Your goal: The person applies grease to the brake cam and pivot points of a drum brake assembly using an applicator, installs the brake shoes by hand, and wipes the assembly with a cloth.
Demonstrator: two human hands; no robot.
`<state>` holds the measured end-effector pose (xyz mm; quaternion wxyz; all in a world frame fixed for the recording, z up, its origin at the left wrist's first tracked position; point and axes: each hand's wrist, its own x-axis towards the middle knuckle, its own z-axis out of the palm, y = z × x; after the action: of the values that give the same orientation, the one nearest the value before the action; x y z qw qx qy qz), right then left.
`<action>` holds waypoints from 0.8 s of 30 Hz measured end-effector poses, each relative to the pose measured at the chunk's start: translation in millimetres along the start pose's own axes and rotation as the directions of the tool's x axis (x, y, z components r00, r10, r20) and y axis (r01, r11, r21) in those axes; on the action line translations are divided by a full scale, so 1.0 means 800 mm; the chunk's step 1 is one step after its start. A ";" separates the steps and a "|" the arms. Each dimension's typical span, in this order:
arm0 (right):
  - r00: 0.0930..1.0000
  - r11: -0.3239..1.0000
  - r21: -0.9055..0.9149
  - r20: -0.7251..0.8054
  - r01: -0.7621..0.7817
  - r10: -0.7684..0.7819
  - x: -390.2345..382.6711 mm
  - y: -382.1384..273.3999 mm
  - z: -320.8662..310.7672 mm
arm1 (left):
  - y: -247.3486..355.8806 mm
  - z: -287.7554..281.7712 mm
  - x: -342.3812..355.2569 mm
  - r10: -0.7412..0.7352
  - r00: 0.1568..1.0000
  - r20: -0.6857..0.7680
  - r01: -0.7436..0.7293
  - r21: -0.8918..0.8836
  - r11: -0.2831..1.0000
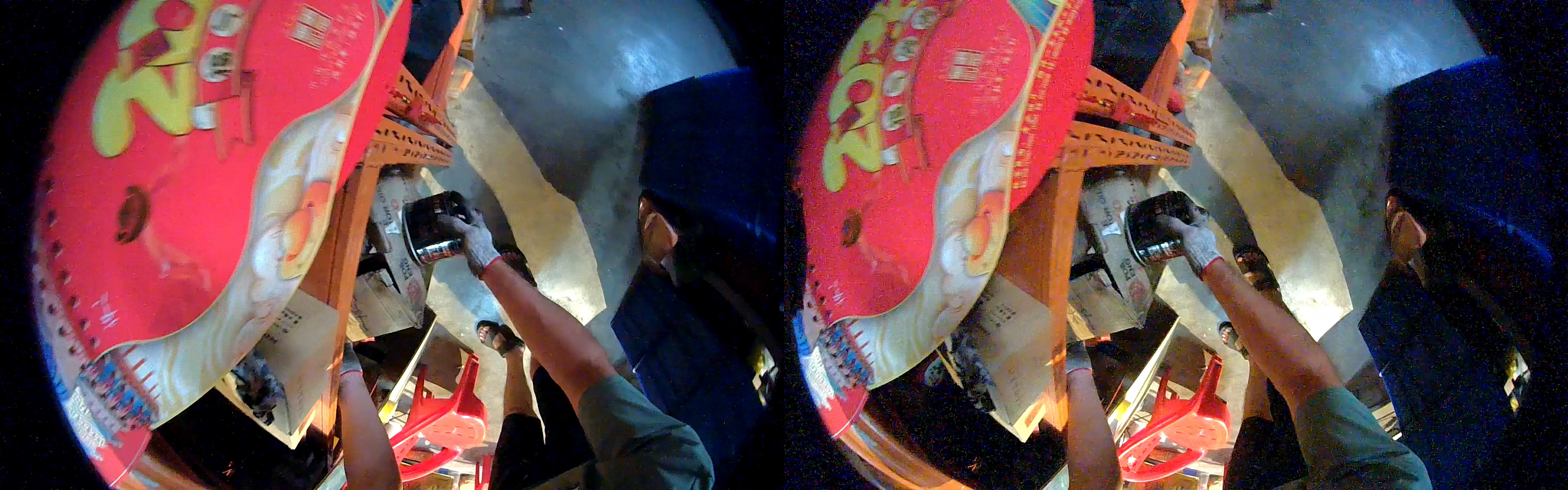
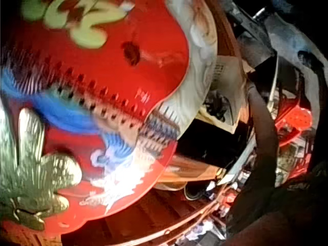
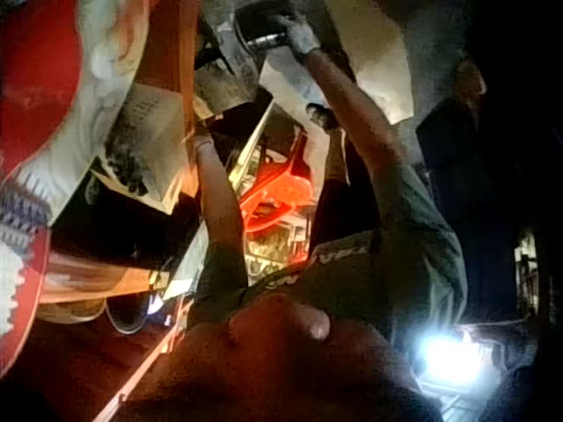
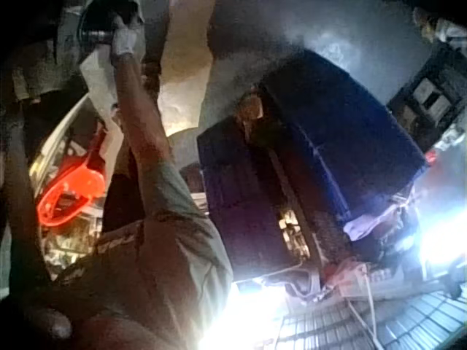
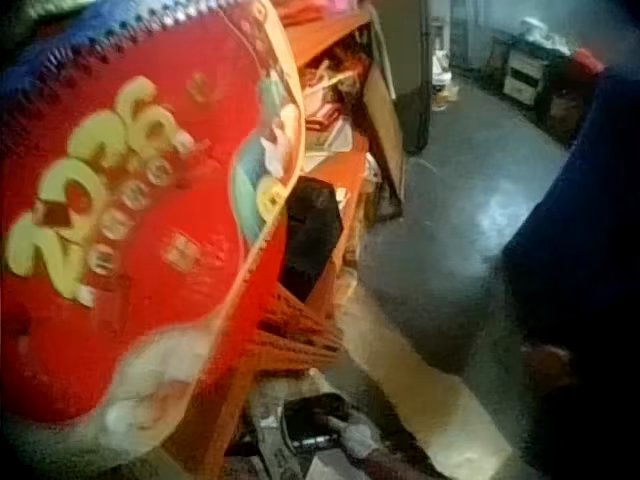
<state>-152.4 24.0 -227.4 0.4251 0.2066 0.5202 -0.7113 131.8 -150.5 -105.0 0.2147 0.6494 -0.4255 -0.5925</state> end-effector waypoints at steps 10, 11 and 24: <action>0.965 0.927 -0.296 0.194 0.230 -0.178 0.007 -0.037 0.056 | -0.095 -0.002 -0.031 0.055 0.994 0.091 -0.034 -0.212 0.977; 0.949 0.810 -0.495 0.141 0.313 -0.281 0.008 -0.042 0.070 | -0.076 0.040 -0.050 -0.046 0.997 0.059 0.070 -0.525 0.848; 0.980 0.983 0.183 0.194 -0.007 -0.029 -0.080 -0.081 -0.004 | 0.018 0.153 0.045 0.478 0.554 0.681 -0.587 0.727 -0.356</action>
<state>-170.3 57.8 -144.8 0.4495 0.1707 0.4093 -0.7754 8.8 -159.7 -139.8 -0.0556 0.2888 -0.9554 0.0270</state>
